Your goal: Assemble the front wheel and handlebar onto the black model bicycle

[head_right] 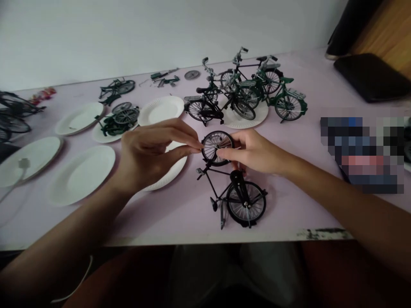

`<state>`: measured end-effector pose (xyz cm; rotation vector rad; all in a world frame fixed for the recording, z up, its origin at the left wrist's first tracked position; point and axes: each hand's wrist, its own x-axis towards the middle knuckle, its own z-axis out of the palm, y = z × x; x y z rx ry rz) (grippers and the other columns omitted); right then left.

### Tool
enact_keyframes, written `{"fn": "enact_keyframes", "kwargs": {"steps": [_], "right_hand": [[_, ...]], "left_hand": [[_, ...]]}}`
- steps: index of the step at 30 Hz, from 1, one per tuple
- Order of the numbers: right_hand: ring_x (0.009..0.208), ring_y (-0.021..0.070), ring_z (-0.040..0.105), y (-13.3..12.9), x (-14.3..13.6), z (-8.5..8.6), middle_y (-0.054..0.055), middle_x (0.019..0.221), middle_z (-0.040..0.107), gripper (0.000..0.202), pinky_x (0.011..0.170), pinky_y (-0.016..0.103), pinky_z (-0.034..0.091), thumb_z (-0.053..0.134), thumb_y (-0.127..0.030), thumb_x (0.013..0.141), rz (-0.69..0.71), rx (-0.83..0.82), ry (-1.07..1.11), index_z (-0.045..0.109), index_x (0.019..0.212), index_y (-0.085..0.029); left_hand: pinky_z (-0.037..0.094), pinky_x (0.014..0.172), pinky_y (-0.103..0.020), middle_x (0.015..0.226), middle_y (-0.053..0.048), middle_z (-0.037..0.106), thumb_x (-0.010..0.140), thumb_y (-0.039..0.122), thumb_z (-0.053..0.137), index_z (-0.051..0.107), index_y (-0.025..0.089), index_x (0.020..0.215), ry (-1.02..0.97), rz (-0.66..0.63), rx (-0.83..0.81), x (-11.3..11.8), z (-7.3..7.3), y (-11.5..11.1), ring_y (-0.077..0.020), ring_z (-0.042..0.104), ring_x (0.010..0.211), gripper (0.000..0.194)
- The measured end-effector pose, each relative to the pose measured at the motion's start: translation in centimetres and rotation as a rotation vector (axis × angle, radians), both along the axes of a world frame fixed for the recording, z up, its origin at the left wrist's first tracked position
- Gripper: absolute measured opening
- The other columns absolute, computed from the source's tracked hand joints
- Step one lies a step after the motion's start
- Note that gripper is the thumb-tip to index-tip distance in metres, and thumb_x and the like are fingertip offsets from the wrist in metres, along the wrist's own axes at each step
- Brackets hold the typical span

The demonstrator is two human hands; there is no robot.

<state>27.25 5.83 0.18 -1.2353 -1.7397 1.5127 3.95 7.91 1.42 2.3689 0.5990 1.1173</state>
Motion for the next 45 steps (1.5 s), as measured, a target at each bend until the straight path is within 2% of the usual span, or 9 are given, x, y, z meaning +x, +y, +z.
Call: {"fn": "enact_keyframes", "kwargs": {"steps": [6, 11, 17, 21, 24, 28, 33, 40, 45], "right_hand": [[0.051, 0.0077, 0.054, -0.5, -0.1, 0.2, -0.003, 0.062, 0.06, 0.02, 0.044, 0.019, 0.041, 0.068, -0.037, 0.092, 0.03, 0.051, -0.08, 0.068, 0.088, -0.018], [0.05, 0.0087, 0.054, -0.8, -0.4, 0.3, -0.003, 0.062, 0.06, 0.02, 0.043, 0.021, 0.041, 0.068, -0.039, 0.092, 0.003, 0.034, -0.116, 0.07, 0.095, -0.019], [0.05, 0.009, 0.055, -0.8, -0.6, 0.3, -0.002, 0.063, 0.06, 0.021, 0.044, 0.022, 0.042, 0.068, -0.037, 0.092, 0.018, 0.04, -0.097, 0.069, 0.095, -0.017], [0.051, 0.0082, 0.056, -0.7, -0.4, 0.1, -0.003, 0.066, 0.06, 0.022, 0.044, 0.021, 0.042, 0.068, -0.039, 0.092, 0.021, 0.049, -0.107, 0.068, 0.095, -0.017], [0.05, 0.0074, 0.055, -0.7, -0.3, 0.0, -0.004, 0.064, 0.059, 0.02, 0.044, 0.02, 0.041, 0.067, -0.038, 0.092, 0.025, 0.056, -0.1, 0.067, 0.093, -0.018], [0.049, 0.008, 0.055, -0.7, -0.3, 0.0, -0.004, 0.062, 0.06, 0.017, 0.045, 0.021, 0.041, 0.067, -0.034, 0.092, 0.029, 0.056, -0.091, 0.066, 0.086, -0.018], [0.051, 0.0091, 0.056, -0.7, -0.2, 0.0, -0.003, 0.062, 0.061, 0.015, 0.047, 0.022, 0.044, 0.067, -0.033, 0.092, 0.035, 0.046, -0.085, 0.068, 0.09, -0.018], [0.052, 0.0085, 0.055, -0.8, -0.3, 0.1, -0.004, 0.062, 0.059, 0.014, 0.046, 0.021, 0.042, 0.068, -0.031, 0.091, 0.043, 0.069, -0.052, 0.067, 0.088, -0.018], [0.053, 0.0091, 0.057, -0.6, -0.2, 0.0, -0.004, 0.065, 0.061, 0.015, 0.048, 0.022, 0.045, 0.067, -0.033, 0.092, 0.057, 0.049, -0.034, 0.066, 0.089, -0.018]], "left_hand": [[0.057, 0.07, -0.024, 0.087, 0.0, 0.076, 0.087, 0.015, 0.077, 0.073, 0.02, 0.1, -0.045, 0.075, -0.064, -0.4, -1.5, -0.5, -0.0113, 0.071, 0.077, 0.015], [0.056, 0.072, -0.026, 0.082, 0.002, 0.077, 0.087, 0.015, 0.077, 0.071, 0.02, 0.087, -0.036, 0.117, 0.095, 0.3, -1.5, -1.3, -0.0118, 0.071, 0.073, 0.008], [0.057, 0.073, -0.026, 0.088, -0.005, 0.074, 0.09, 0.016, 0.074, 0.071, 0.015, 0.089, -0.091, 0.065, 0.087, 0.9, -1.7, -1.7, -0.0145, 0.071, 0.083, 0.003], [0.056, 0.076, -0.025, 0.091, -0.004, 0.074, 0.089, 0.013, 0.074, 0.069, 0.014, 0.096, -0.036, 0.119, 0.047, 1.0, -1.9, -1.7, -0.012, 0.068, 0.081, 0.008], [0.055, 0.077, -0.028, 0.095, -0.005, 0.075, 0.089, 0.012, 0.073, 0.071, 0.015, 0.103, 0.004, 0.141, 0.099, 1.0, -2.0, -1.6, -0.0125, 0.068, 0.082, 0.014], [0.055, 0.077, -0.03, 0.095, -0.005, 0.076, 0.089, 0.014, 0.074, 0.075, 0.018, 0.097, 0.009, 0.132, 0.204, 0.9, -2.1, -1.3, -0.015, 0.071, 0.087, 0.009], [0.055, 0.078, -0.032, 0.093, -0.004, 0.076, 0.088, 0.015, 0.076, 0.074, 0.019, 0.096, 0.026, 0.081, 0.186, 0.9, -2.1, -1.1, -0.016, 0.069, 0.085, 0.009], [0.052, 0.083, -0.035, 0.097, -0.006, 0.07, 0.089, 0.019, 0.075, 0.075, 0.02, 0.094, 0.027, 0.122, 0.172, 1.1, -2.5, -0.8, -0.0174, 0.063, 0.089, 0.006], [0.052, 0.083, -0.036, 0.099, -0.005, 0.068, 0.089, 0.022, 0.075, 0.076, 0.024, 0.093, 0.016, 0.118, 0.085, 1.1, -2.6, -0.7, -0.0178, 0.061, 0.093, 0.005]]}}
